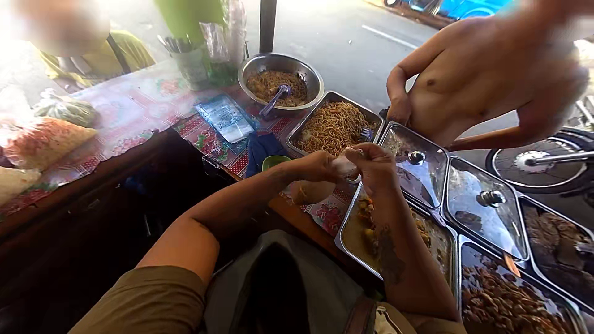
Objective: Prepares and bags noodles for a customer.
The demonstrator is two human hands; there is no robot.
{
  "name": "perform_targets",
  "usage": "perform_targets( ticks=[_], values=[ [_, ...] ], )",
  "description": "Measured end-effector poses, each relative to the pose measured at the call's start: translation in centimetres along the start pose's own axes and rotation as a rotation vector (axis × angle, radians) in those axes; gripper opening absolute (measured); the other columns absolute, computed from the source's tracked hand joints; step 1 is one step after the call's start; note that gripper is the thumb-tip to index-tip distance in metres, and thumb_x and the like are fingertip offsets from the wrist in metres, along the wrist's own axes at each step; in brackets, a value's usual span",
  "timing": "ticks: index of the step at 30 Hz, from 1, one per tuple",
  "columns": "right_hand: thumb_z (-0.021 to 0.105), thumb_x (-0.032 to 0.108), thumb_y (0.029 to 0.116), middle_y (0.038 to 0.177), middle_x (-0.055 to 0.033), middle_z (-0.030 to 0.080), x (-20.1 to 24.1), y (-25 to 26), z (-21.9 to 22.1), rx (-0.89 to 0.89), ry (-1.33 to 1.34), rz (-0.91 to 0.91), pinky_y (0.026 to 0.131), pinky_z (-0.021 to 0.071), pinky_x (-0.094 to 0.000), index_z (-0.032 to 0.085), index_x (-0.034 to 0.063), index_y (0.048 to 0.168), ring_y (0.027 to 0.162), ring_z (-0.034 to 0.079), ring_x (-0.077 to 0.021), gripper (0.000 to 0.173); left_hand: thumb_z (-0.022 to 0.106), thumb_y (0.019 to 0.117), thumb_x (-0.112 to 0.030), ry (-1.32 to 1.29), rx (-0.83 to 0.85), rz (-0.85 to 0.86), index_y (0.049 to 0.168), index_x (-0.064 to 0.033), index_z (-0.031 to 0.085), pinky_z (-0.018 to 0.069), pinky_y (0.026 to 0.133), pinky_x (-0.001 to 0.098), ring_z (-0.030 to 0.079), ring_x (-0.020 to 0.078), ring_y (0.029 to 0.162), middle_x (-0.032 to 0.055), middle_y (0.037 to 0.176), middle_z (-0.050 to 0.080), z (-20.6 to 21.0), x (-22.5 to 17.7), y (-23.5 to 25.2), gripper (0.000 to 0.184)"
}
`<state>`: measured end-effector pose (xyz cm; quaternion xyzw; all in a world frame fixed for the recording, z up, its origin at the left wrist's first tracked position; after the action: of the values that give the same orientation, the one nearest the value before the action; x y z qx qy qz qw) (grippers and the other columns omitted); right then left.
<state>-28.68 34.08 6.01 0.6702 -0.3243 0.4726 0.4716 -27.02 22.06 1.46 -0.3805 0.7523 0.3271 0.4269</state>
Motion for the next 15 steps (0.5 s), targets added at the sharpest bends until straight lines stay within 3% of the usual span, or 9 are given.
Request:
perform_targets(
  ticks=[2, 3, 6, 8, 9, 10, 12, 13, 15],
  values=[
    [0.072, -0.002, 0.0905, 0.08, 0.0005, 0.071, 0.1, -0.6, -2.3, -0.182, 0.046, 0.054, 0.058, 0.0582, -0.0248, 0.07, 0.0038, 0.095, 0.062, 0.064, -0.0065, 0.008, 0.076, 0.0883, -0.02, 0.355, 0.059, -0.077, 0.089, 0.0043, 0.071, 0.051, 0.085, 0.0483, 0.062, 0.0284, 0.095, 0.0178, 0.1, 0.066, -1.3, -1.3, 1.1, 0.025],
    [0.07, -0.004, 0.0917, 0.079, 0.0002, 0.071, 0.3, -1.3, -3.1, -0.263, 0.095, 0.074, 0.058, 0.0598, -0.0258, 0.068, 0.0032, 0.093, 0.06, 0.065, -0.0074, 0.007, 0.073, 0.0911, -0.022, 0.492, 0.073, -0.106, 0.092, 0.0034, 0.073, 0.0506, 0.09, 0.0536, 0.062, 0.034, 0.103, 0.0208, 0.107, 0.066, -1.7, -2.3, 1.6, 0.026],
    [0.059, -0.007, 0.0976, 0.074, 0.0002, 0.068, 1.1, -3.6, -4.3, -0.459, 0.358, 0.143, 0.062, 0.0626, -0.0258, 0.061, 0.0036, 0.091, 0.06, 0.067, -0.0085, 0.012, 0.066, 0.0957, -0.018, 0.691, -0.038, 0.006, 0.094, 0.001, 0.073, 0.0516, 0.085, 0.0524, 0.065, 0.0341, 0.097, 0.0189, 0.096, 0.068, -3.0, -7.0, 3.6, 0.02],
    [0.044, -0.005, 0.105, 0.074, 0.0011, 0.069, 1.6, -5.3, -3.3, -0.434, 0.65, 0.182, 0.064, 0.0619, -0.0202, 0.057, 0.0069, 0.091, 0.062, 0.068, -0.006, 0.022, 0.07, 0.0914, -0.011, 0.636, -0.201, 0.207, 0.092, 0.0, 0.074, 0.0515, 0.081, 0.047, 0.065, 0.0297, 0.091, 0.0158, 0.089, 0.069, -3.9, -11.1, 4.2, 0.012],
    [0.038, 0.0, 0.1073, 0.075, 0.0023, 0.069, 1.9, -6.0, -1.9, -0.337, 0.834, 0.184, 0.064, 0.0601, -0.0162, 0.057, 0.0097, 0.09, 0.064, 0.068, -0.0035, 0.028, 0.072, 0.0877, -0.007, 0.545, -0.269, 0.315, 0.09, -0.0009, 0.075, 0.0504, 0.079, 0.0414, 0.064, 0.0253, 0.089, 0.0135, 0.088, 0.069, -4.3, -12.9, 4.1, 0.007],
    [0.04, 0.003, 0.1059, 0.075, 0.0025, 0.069, 2.3, -6.3, 0.1, -0.183, 1.041, 0.173, 0.063, 0.0578, -0.0136, 0.062, 0.011, 0.088, 0.065, 0.068, -0.002, 0.029, 0.073, 0.0852, -0.002, 0.412, -0.3, 0.413, 0.088, -0.0009, 0.075, 0.0496, 0.078, 0.0346, 0.062, 0.0202, 0.088, 0.0119, 0.087, 0.068, -4.6, -14.6, 3.7, 0.004],
    [0.066, 0.009, 0.0938, 0.075, 0.0043, 0.069, 2.7, -6.0, 4.5, 0.251, 1.306, 0.164, 0.061, 0.0525, -0.0114, 0.073, 0.0099, 0.09, 0.065, 0.065, 0.0008, 0.008, 0.072, 0.0857, 0.005, 0.141, -0.251, 0.531, 0.088, 0.0013, 0.073, 0.0516, 0.076, 0.0245, 0.062, 0.0117, 0.085, 0.0094, 0.088, 0.065, -4.7, -17.1, 2.2, 0.005],
    [0.073, 0.014, 0.0894, 0.074, 0.007, 0.068, 2.3, -5.3, 6.1, 0.43, 1.283, 0.154, 0.06, 0.0509, -0.0106, 0.075, 0.0121, 0.091, 0.063, 0.063, 0.0029, 0.003, 0.07, 0.0877, 0.006, 0.049, -0.201, 0.553, 0.089, 0.002, 0.072, 0.0532, 0.077, 0.0227, 0.063, 0.0091, 0.085, 0.008, 0.089, 0.066, -4.8, -17.8, 1.4, 0.004],
    [0.076, 0.029, 0.0887, 0.068, 0.012, 0.064, 0.6, -3.1, 7.2, 0.633, 1.055, 0.118, 0.055, 0.0478, -0.0113, 0.073, 0.0195, 0.086, 0.058, 0.058, 0.0045, 0.01, 0.067, 0.0895, 0.008, -0.033, -0.107, 0.56, 0.091, 0.003, 0.069, 0.0555, 0.076, 0.0235, 0.066, 0.0071, 0.083, 0.0067, 0.087, 0.068, -5.2, -17.7, -0.2, 0.005]
  ],
)
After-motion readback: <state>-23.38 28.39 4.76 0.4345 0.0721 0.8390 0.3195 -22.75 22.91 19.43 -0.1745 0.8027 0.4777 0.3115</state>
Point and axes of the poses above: each hand's wrist, its own y-axis towards the middle knuckle, its own z-axis out of the palm, x = y × z, the point moved 8 cm from there along y, towards the middle knuckle
